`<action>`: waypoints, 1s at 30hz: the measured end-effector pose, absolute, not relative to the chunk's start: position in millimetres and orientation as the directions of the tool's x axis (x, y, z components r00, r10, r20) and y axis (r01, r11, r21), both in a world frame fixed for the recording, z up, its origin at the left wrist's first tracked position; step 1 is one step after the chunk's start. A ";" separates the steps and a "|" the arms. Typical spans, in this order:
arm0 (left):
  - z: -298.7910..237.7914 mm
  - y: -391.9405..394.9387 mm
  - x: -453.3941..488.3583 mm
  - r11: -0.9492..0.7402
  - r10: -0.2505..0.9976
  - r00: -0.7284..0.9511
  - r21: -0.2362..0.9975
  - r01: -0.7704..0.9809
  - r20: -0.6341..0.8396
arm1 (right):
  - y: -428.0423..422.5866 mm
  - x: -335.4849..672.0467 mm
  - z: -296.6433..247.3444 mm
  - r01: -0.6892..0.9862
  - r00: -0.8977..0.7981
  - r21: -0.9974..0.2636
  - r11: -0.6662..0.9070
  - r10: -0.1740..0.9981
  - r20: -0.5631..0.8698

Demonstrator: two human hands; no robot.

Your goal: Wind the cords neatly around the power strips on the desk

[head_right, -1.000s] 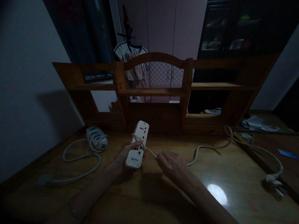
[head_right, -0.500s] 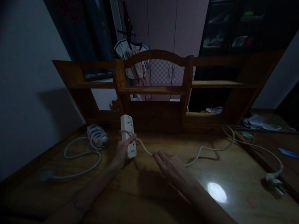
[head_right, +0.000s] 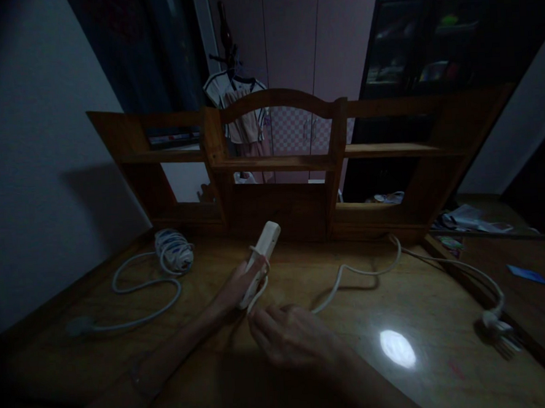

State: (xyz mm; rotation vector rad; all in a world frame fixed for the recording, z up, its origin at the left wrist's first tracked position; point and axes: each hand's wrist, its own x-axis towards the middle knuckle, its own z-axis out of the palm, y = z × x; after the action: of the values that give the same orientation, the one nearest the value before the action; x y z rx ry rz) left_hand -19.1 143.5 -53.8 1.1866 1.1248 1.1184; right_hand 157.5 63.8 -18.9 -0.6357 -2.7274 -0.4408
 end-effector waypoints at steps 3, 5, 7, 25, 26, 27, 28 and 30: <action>-42.8 126.6 -13.0 -0.014 0.944 0.329 1.000 -0.015 0.018 | 65.4 162.3 -11.1 0.450 -0.836 0.178 0.875 0.343 0.428; -34.9 116.7 -12.0 -0.057 0.869 0.492 0.998 -0.003 0.051 | 71.0 170.7 -6.1 0.465 -0.804 0.173 0.868 0.332 0.494; -29.6 110.1 -12.9 -0.089 0.769 0.636 0.996 0.012 0.061 | 77.9 180.5 -1.7 0.509 -0.735 0.132 0.851 0.350 0.581; -30.0 96.9 -11.3 0.102 0.378 0.904 0.980 0.171 -0.197 | 105.2 220.0 37.6 0.355 -0.617 -0.894 0.272 0.787 -0.006; -31.0 95.8 -11.5 0.148 0.328 0.923 0.976 0.160 -0.201 | 107.6 222.0 35.1 0.351 -0.626 -0.905 0.240 0.779 -0.036; -31.8 94.8 -12.0 0.189 0.268 0.944 0.972 0.143 -0.191 | 110.1 223.4 31.7 0.347 -0.634 -0.912 0.219 0.771 -0.057; -32.0 93.9 -12.8 0.228 0.220 0.961 0.967 0.116 -0.167 | 112.7 224.0 27.3 0.344 -0.639 -0.916 0.208 0.766 -0.066; -30.6 93.3 -15.7 0.302 0.209 0.973 0.953 0.035 -0.102 | 118.2 222.6 15.6 0.337 -0.624 -0.910 0.240 0.781 -0.025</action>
State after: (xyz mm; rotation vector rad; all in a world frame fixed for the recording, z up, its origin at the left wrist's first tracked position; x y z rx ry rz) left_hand -15.7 93.3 -30.6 1.2619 0.2223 0.1165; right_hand 222.6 118.2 15.6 -1.0219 -2.0815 1.3588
